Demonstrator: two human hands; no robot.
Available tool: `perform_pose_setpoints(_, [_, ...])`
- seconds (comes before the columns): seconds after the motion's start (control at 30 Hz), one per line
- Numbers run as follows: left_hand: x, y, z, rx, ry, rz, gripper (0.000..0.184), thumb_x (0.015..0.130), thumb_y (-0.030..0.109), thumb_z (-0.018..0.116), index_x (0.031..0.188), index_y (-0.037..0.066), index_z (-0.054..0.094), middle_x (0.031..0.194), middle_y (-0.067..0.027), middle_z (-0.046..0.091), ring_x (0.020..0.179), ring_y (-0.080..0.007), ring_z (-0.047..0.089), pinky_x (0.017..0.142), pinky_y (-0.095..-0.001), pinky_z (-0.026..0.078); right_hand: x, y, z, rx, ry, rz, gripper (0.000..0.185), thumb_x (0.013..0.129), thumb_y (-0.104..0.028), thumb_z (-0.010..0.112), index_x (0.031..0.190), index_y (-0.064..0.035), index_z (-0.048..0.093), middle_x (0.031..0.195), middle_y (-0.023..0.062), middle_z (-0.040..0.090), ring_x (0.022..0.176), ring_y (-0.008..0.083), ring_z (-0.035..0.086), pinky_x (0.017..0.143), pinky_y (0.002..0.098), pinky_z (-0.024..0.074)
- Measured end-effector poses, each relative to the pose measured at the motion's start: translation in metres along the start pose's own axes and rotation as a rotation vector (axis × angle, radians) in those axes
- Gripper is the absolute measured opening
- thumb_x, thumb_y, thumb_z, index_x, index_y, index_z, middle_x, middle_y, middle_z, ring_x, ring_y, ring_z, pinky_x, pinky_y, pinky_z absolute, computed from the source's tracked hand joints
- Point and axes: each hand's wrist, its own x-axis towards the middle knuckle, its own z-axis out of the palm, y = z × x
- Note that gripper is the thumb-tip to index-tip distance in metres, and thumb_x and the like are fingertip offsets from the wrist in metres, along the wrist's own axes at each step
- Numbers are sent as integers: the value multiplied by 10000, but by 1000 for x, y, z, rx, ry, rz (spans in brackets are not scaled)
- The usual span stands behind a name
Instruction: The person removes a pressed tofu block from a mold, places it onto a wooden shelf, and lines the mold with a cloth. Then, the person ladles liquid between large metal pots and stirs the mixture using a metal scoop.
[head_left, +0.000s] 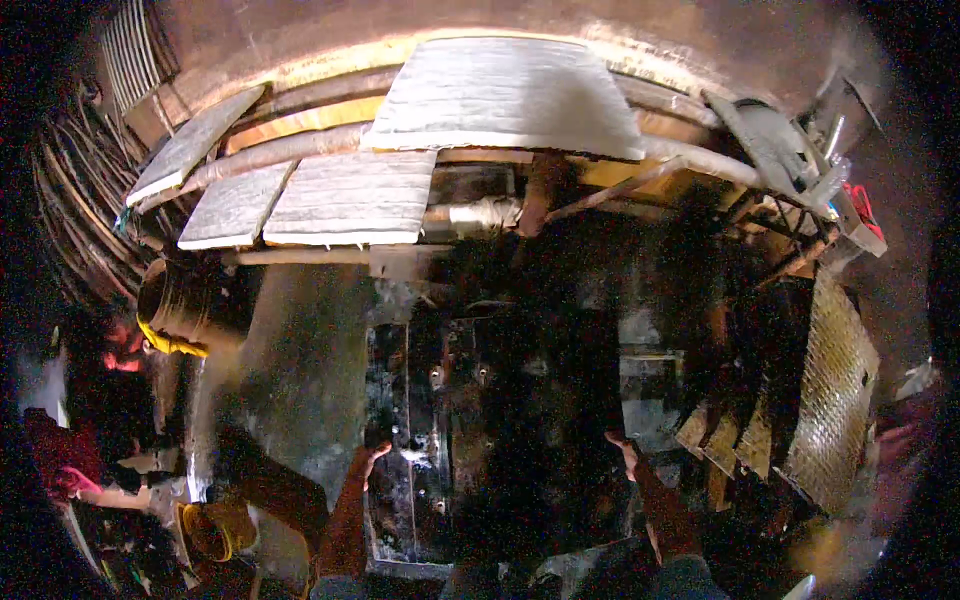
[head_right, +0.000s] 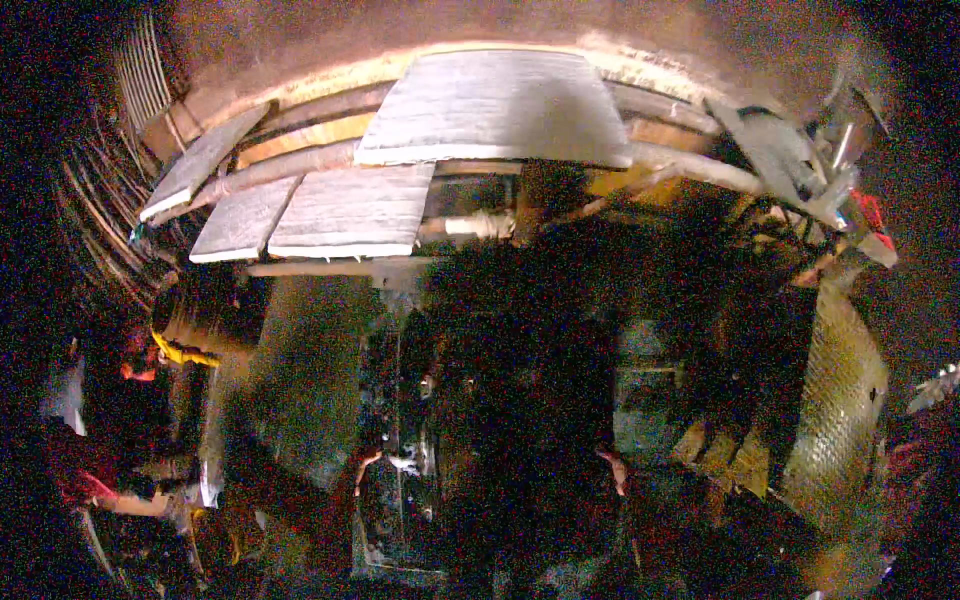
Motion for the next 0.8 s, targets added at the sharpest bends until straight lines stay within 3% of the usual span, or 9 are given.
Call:
perform_pose_setpoints(0.07, [19, -12, -10, 84, 118, 83, 592, 643, 387, 755, 1116, 64, 604, 1167, -115, 571, 1052, -260, 527, 868, -398, 398, -2, 22, 6, 53, -9, -125, 852, 787, -599, 526, 1428, -166, 170, 1448, 131, 213, 1308, 361, 255, 1017, 596, 219])
perform_pose_setpoints(0.2, [43, -28, -27, 238, 339, 264, 601, 638, 374, 764, 1123, 62, 598, 1141, -115, 582, 1031, -248, 532, 846, -380, 409, 22, -31, -5, -30, 104, -155, 863, 752, -635, 538, 1340, -47, 306, 1329, 161, 376, 1249, 340, 345, 1027, 502, 253])
perform_pose_setpoints(0.3, [11, -2, -26, -51, 45, 446, 566, 656, 359, 759, 1093, 37, 601, 1047, -84, 616, 982, -211, 569, 836, -361, 442, 26, -99, -20, -99, 263, -143, 903, 726, -663, 546, 1274, 42, 408, 1240, 183, 498, 1204, 324, 413, 1034, 431, 279])
perform_pose_setpoints(0.33, [-7, 5, -26, -135, -68, 491, 555, 662, 354, 758, 1083, 28, 602, 1015, -74, 627, 965, -198, 581, 833, -354, 453, 14, -131, -27, -217, 290, -23, 936, 697, -679, 570, 1255, 58, 423, 1212, 199, 516, 1187, 325, 432, 1033, 432, 280])
perform_pose_setpoints(0.37, [-2, 6, -23, -117, -63, 659, 462, 685, 332, 743, 1012, 31, 619, 949, -34, 634, 887, -180, 608, 819, -340, 467, 9, -168, -27, -180, 326, -39, 923, 690, -672, 579, 1246, 50, 437, 1218, 190, 512, 1175, 315, 444, 1027, 427, 291])
perform_pose_setpoints(0.47, [-117, 30, -6, -323, -307, 482, 445, 764, 293, 675, 1128, 59, 570, 1025, -48, 612, 905, -181, 595, 805, -325, 467, 8, -305, -32, -158, 387, -100, 790, 725, -572, 618, 1240, 9, 468, 1245, 140, 503, 1149, 271, 471, 1019, 395, 320])
perform_pose_setpoints(0.53, [-188, 32, 24, -445, -450, 376, 444, 795, 294, 644, 1171, 77, 549, 1058, -50, 600, 922, -184, 584, 803, -327, 465, 48, -456, -24, -116, 677, 666, 530, 780, -372, 602, 1153, 1, 556, 1202, 115, 548, 1129, 222, 492, 1011, 350, 327])
perform_pose_setpoints(0.6, [-234, 14, 80, -546, -603, 362, 448, 804, 321, 625, 1181, 95, 539, 1072, -45, 590, 943, -190, 572, 808, -341, 462, 8, -520, -59, -83, 830, 823, 364, 818, -252, 551, 1076, -3, 617, 1138, 99, 594, 1103, 202, 512, 1009, 342, 326])
perform_pose_setpoints(0.8, [-369, -31, 290, -908, -1198, 326, 460, 831, 402, 569, 1210, 148, 508, 1113, -27, 561, 1006, -209, 537, 823, -382, 453, 24, -849, -19, -537, 748, 504, 891, 682, -180, 693, 1389, 5, 183, 1033, 175, 601, 868, 222, 607, 738, 285, 499])
